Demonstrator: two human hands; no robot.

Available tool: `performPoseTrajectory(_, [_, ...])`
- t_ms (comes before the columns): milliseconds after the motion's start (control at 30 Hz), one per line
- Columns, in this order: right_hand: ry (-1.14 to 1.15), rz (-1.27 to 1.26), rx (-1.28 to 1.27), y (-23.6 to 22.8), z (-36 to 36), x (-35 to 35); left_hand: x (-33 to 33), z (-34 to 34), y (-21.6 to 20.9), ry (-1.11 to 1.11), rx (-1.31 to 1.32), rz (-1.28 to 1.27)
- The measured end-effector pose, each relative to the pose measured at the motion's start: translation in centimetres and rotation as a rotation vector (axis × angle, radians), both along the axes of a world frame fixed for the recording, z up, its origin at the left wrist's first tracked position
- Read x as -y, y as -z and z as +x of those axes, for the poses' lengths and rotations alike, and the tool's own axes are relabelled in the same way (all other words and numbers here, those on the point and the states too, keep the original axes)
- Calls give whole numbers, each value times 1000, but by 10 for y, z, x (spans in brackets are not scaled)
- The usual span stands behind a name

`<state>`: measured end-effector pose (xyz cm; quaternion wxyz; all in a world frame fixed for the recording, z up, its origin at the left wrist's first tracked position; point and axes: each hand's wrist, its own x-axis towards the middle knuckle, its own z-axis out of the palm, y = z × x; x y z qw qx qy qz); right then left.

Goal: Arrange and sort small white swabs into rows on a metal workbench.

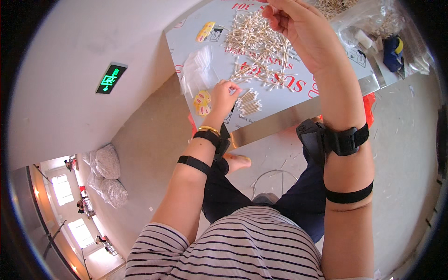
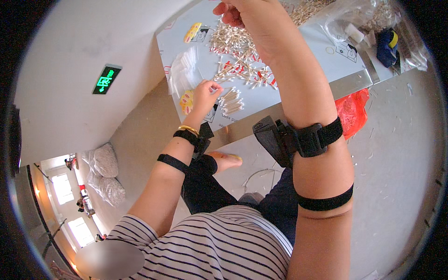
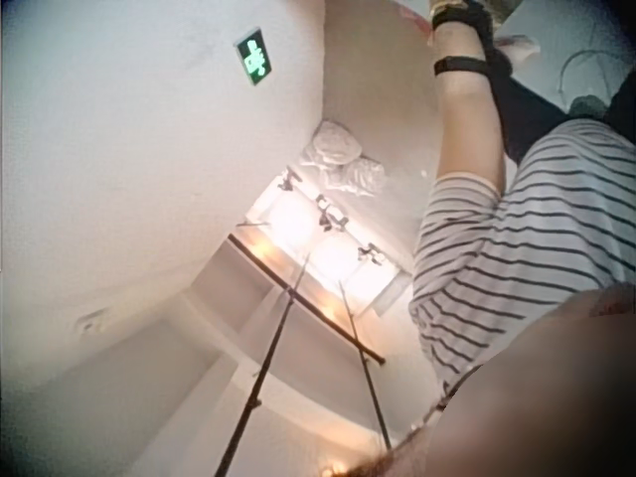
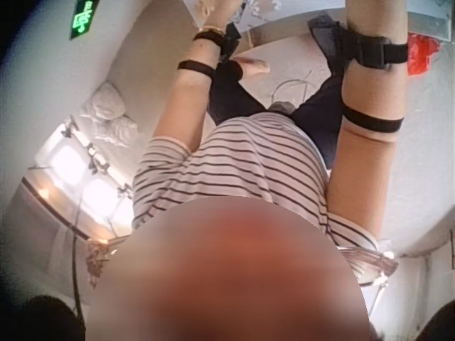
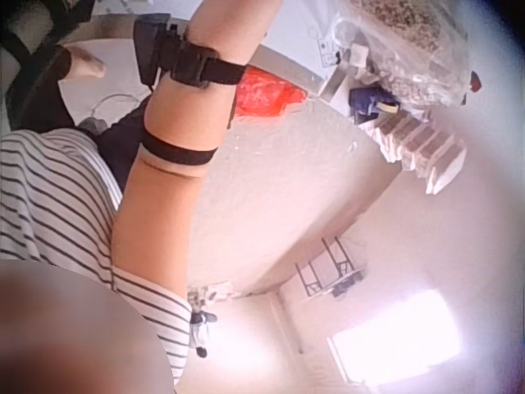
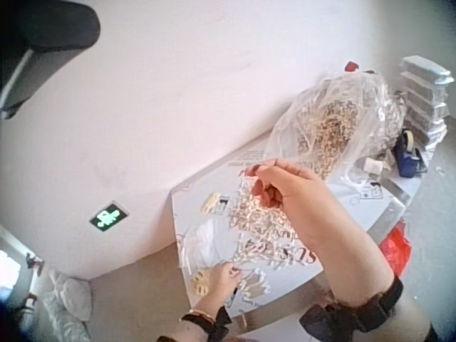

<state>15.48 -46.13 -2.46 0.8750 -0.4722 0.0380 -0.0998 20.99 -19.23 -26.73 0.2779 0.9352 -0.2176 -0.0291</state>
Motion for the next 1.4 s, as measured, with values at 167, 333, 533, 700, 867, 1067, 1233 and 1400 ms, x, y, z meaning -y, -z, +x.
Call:
performPoseTrajectory(167, [0,-38,-34,-7,4,-6,8,-4,-2,40,-46,158])
performPoseTrajectory(333, [-12,-44,-46,-6,6,-9,-1,-3,7,76,7,150])
performPoseTrajectory(533, [-20,-60,-87,-8,4,-11,-1,-1,11,93,-7,220])
performPoseTrajectory(700, [-12,-86,-83,-7,2,-11,6,7,1,40,-265,211])
performPoseTrajectory(867, [-20,-75,-84,-4,3,-8,12,8,-9,154,-36,292])
performPoseTrajectory(1067, [-20,-70,-74,-4,5,-8,11,12,1,180,147,209])
performPoseTrajectory(1233, [-32,-74,-54,-4,5,-5,12,4,4,148,114,342])
performPoseTrajectory(1400, [-37,-66,-70,-3,7,-7,7,-3,6,77,-123,218])
